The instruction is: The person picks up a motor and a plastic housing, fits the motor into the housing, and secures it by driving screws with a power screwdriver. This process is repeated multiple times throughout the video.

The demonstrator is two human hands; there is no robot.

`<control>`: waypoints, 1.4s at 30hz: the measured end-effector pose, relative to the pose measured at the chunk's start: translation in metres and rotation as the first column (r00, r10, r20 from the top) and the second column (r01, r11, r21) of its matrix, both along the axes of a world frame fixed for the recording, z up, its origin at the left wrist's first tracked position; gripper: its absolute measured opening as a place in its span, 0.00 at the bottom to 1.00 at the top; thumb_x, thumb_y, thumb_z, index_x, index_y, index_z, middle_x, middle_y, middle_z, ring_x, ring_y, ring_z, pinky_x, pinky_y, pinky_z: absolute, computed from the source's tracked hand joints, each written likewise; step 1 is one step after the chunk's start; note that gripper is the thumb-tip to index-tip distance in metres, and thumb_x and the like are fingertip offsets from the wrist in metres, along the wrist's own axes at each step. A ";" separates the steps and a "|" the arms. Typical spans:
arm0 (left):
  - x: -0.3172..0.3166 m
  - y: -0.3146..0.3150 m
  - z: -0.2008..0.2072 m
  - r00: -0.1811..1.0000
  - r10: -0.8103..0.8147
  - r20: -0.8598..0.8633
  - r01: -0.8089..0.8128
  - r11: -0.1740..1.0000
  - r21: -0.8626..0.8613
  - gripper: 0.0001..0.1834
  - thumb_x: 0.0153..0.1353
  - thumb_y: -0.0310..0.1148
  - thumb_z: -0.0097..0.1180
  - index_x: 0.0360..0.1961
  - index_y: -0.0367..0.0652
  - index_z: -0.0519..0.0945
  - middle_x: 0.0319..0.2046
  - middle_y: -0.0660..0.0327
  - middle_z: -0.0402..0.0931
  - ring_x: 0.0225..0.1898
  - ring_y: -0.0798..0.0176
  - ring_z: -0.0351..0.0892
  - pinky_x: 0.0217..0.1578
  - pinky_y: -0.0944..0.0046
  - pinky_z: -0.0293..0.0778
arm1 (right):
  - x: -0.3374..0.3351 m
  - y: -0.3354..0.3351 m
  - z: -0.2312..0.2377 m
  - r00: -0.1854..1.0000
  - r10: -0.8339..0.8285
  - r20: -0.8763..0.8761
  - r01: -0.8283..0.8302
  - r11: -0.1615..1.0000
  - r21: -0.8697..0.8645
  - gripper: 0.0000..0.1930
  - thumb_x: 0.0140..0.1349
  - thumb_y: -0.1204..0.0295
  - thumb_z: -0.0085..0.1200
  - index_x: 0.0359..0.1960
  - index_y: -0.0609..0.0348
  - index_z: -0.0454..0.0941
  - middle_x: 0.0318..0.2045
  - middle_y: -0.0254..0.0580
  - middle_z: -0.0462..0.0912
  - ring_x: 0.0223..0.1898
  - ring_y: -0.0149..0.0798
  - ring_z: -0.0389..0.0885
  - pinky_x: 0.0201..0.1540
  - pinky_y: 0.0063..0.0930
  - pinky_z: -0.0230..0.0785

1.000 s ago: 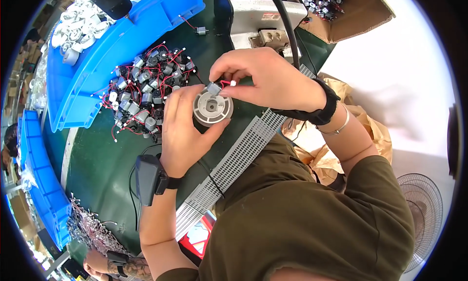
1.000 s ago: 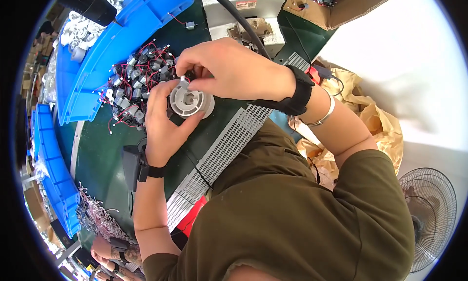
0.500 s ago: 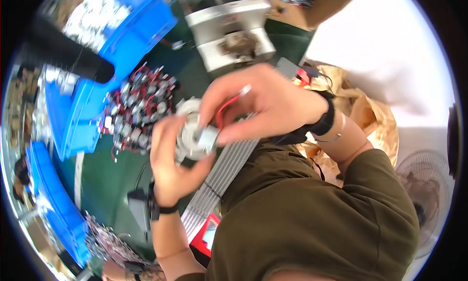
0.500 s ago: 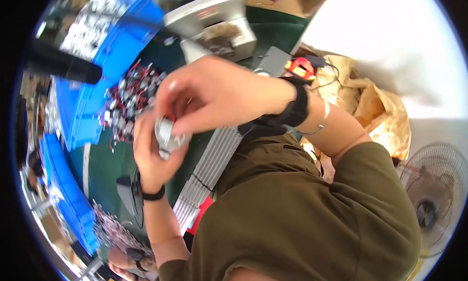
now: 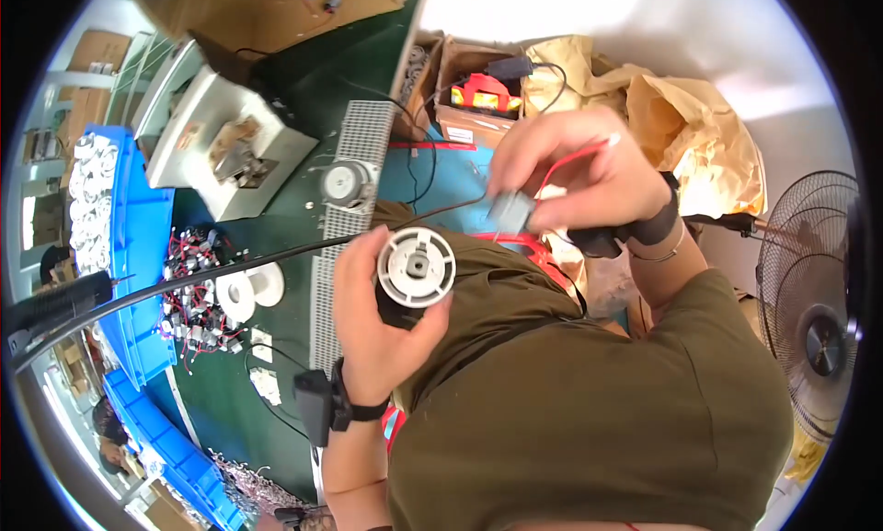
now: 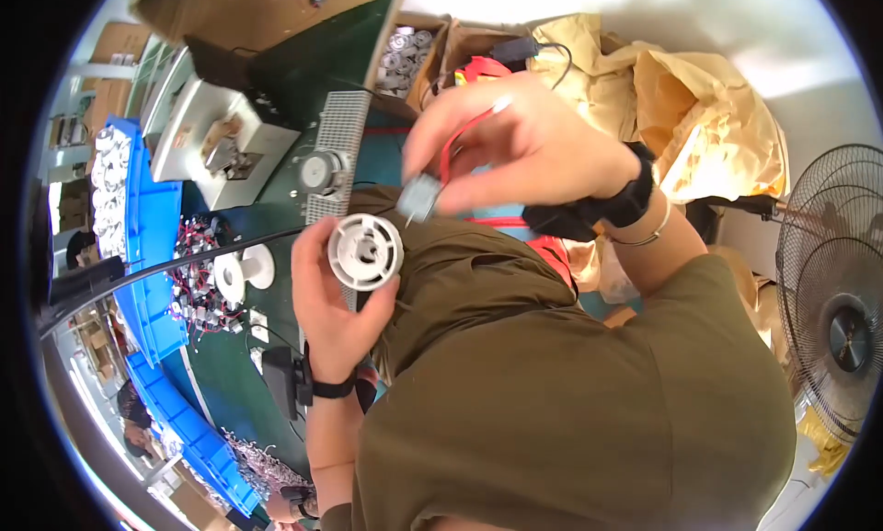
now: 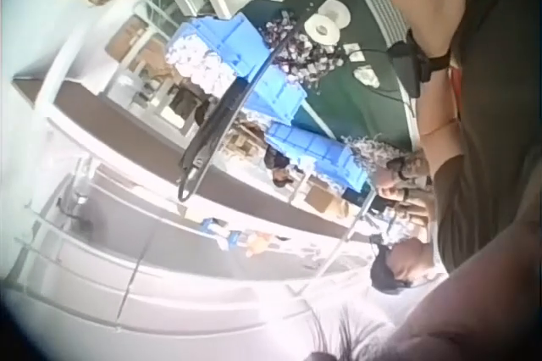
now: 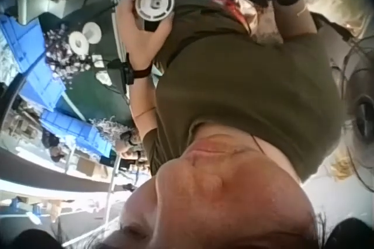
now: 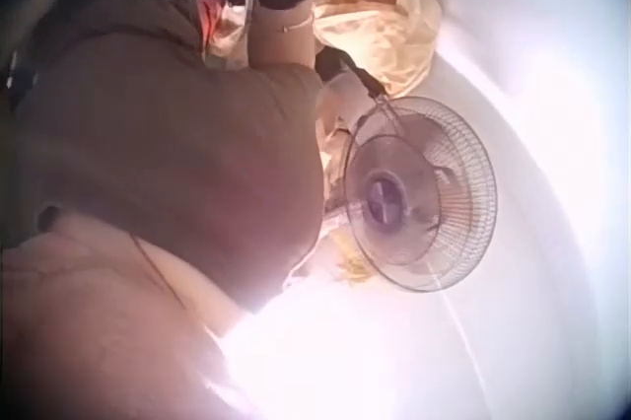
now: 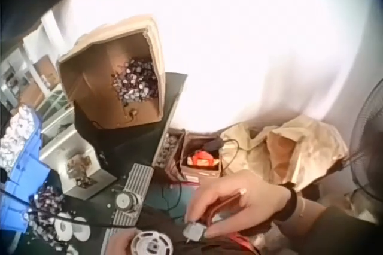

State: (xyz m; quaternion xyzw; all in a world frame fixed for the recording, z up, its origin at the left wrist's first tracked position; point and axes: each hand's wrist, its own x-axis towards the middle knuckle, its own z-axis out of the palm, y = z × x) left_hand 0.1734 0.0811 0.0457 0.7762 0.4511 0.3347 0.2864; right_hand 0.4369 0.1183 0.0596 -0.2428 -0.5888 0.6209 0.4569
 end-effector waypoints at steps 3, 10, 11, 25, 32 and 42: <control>0.028 0.007 0.000 0.952 -0.019 0.304 0.093 0.969 -0.231 0.38 0.40 0.17 0.64 0.56 0.33 0.62 0.47 0.53 0.68 0.49 0.63 0.72 0.51 0.65 0.70 | 0.035 -0.014 -0.027 0.984 -0.173 -0.047 0.170 0.984 -0.052 0.14 0.48 0.82 0.61 0.38 0.66 0.75 0.39 0.50 0.78 0.44 0.41 0.76 0.46 0.32 0.69; 0.042 0.016 0.006 0.936 -0.088 0.342 0.204 0.926 -0.319 0.37 0.41 0.17 0.61 0.56 0.33 0.62 0.49 0.55 0.69 0.50 0.63 0.72 0.52 0.65 0.69 | 0.036 -0.023 -0.049 0.972 -0.181 -0.153 0.161 0.978 -0.132 0.13 0.50 0.85 0.58 0.39 0.67 0.74 0.41 0.47 0.77 0.44 0.35 0.75 0.46 0.26 0.69; 0.041 0.015 0.009 0.942 -0.044 0.331 0.167 0.920 -0.354 0.36 0.41 0.17 0.61 0.55 0.33 0.64 0.49 0.54 0.69 0.50 0.62 0.72 0.52 0.63 0.68 | 0.033 -0.021 -0.047 0.979 -0.162 -0.124 0.149 0.982 -0.113 0.13 0.50 0.86 0.57 0.39 0.68 0.74 0.41 0.46 0.77 0.43 0.34 0.75 0.46 0.25 0.69; -0.151 -0.002 0.021 0.882 0.453 0.128 -0.459 0.888 0.020 0.34 0.43 0.14 0.61 0.54 0.36 0.67 0.49 0.56 0.71 0.50 0.62 0.72 0.53 0.63 0.68 | -0.052 0.001 -0.023 0.993 0.049 0.104 -0.039 0.994 -0.100 0.13 0.48 0.80 0.62 0.36 0.66 0.75 0.38 0.48 0.78 0.39 0.35 0.77 0.40 0.23 0.71; -0.181 0.039 0.018 0.952 0.301 0.059 -0.300 0.954 -0.023 0.32 0.40 0.21 0.65 0.51 0.38 0.72 0.50 0.52 0.72 0.54 0.54 0.71 0.55 0.60 0.65 | -0.143 0.013 0.012 0.933 0.353 0.073 -0.350 0.935 -0.054 0.14 0.47 0.83 0.63 0.38 0.68 0.76 0.40 0.49 0.78 0.42 0.40 0.78 0.44 0.27 0.71; -0.158 0.031 0.000 0.863 0.500 -0.069 -0.462 0.837 0.294 0.40 0.34 0.30 0.74 0.53 0.40 0.71 0.49 0.51 0.71 0.52 0.49 0.70 0.51 0.57 0.69 | -0.216 0.035 0.016 0.963 0.230 0.144 -0.247 0.962 0.118 0.17 0.50 0.86 0.59 0.44 0.66 0.75 0.45 0.48 0.75 0.45 0.35 0.77 0.43 0.23 0.73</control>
